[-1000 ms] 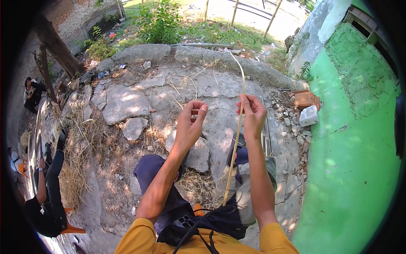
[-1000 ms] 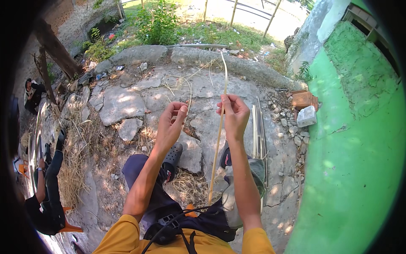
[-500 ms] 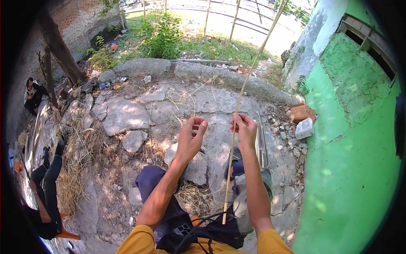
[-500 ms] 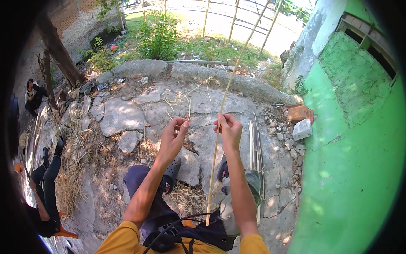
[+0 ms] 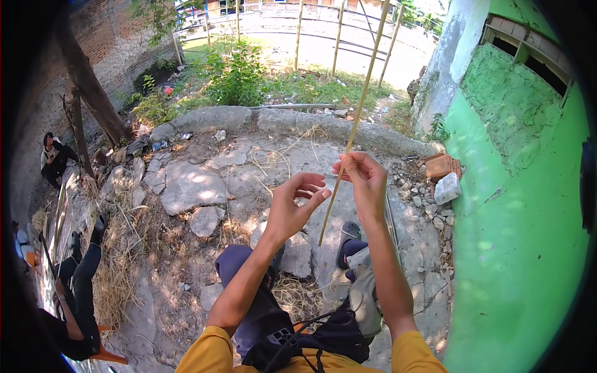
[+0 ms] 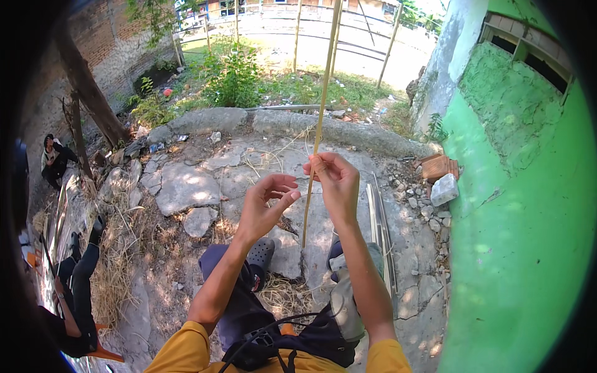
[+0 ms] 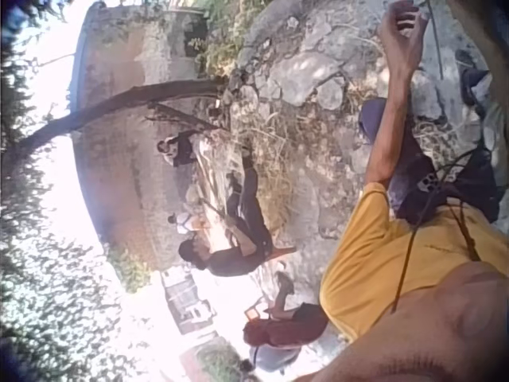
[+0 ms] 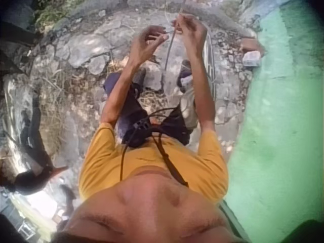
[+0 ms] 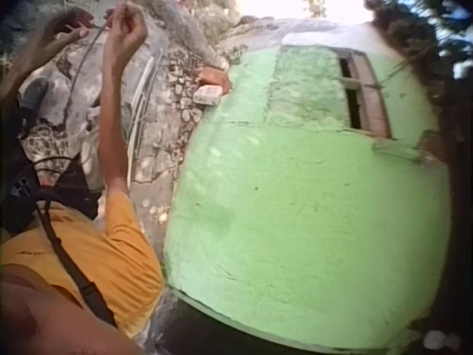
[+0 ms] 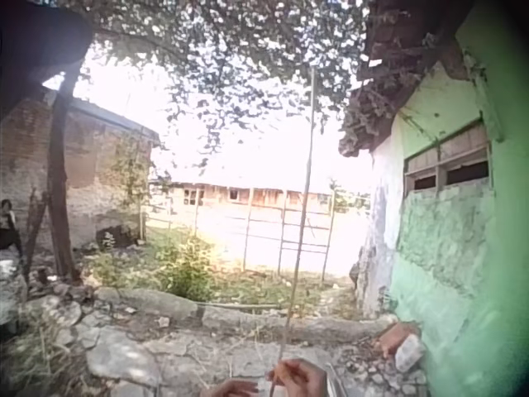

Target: The person shaves a bamboo strip using a machete against their knee, bends the strip with both hands, and then shaves another bamboo strip with the machete.

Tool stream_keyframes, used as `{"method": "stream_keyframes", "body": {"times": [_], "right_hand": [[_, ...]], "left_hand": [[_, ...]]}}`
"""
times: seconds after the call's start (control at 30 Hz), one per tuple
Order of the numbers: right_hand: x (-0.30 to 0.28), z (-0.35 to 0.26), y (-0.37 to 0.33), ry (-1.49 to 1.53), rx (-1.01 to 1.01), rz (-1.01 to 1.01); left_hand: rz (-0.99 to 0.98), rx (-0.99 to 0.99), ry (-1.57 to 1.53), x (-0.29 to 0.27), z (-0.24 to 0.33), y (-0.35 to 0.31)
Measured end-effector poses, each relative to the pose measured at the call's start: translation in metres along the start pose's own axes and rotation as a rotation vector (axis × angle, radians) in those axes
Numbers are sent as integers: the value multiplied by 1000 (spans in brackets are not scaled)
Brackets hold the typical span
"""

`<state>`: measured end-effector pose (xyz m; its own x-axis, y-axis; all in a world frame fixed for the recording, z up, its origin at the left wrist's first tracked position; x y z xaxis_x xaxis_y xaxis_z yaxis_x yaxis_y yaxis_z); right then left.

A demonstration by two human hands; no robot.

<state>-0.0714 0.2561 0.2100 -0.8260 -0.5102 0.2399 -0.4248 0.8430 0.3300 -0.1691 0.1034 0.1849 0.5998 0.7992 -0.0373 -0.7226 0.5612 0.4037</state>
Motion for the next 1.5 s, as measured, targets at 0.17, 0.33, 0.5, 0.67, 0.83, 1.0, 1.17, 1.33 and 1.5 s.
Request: {"method": "stream_keyframes", "body": {"times": [0.17,0.33,0.5,0.67,0.83,1.0,1.17,1.33,1.5], "right_hand": [[19,-55,-25,75,-23,-139],[20,-79,-44,68,-39,-199],[23,-94,-64,87,-31,-305],[25,-141,-88,-106,-408,-211],[2,-234,-169,33,-802,-311],[-12,-281,-258,151,-861,-355],[-59,-270,-272,-90,-854,-186],[-60,-292,-276,-374,-602,-109],[-71,-293,-270,-245,-867,-210]], "left_hand": [[130,198,13,-5,53,-12],[108,281,-45,-5,91,-36],[156,195,-91,-10,99,-47],[230,353,-43,-21,113,-58],[321,266,-201,-34,103,-68],[410,328,-384,-42,96,-81],[409,340,-319,-31,93,-93],[244,354,-509,-2,94,-116],[150,434,-495,-14,96,-163]]}}
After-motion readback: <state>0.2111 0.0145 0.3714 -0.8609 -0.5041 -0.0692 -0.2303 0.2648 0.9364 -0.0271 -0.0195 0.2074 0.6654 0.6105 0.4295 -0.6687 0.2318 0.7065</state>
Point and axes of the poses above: each hand's wrist, its own y-axis towards the middle knuckle, its own x-axis out of the palm, z = x × y, the point moved 9 cm from there along y, towards the middle knuckle, and after that the axes turned 12 degrees about z, right-handed, at the moved point
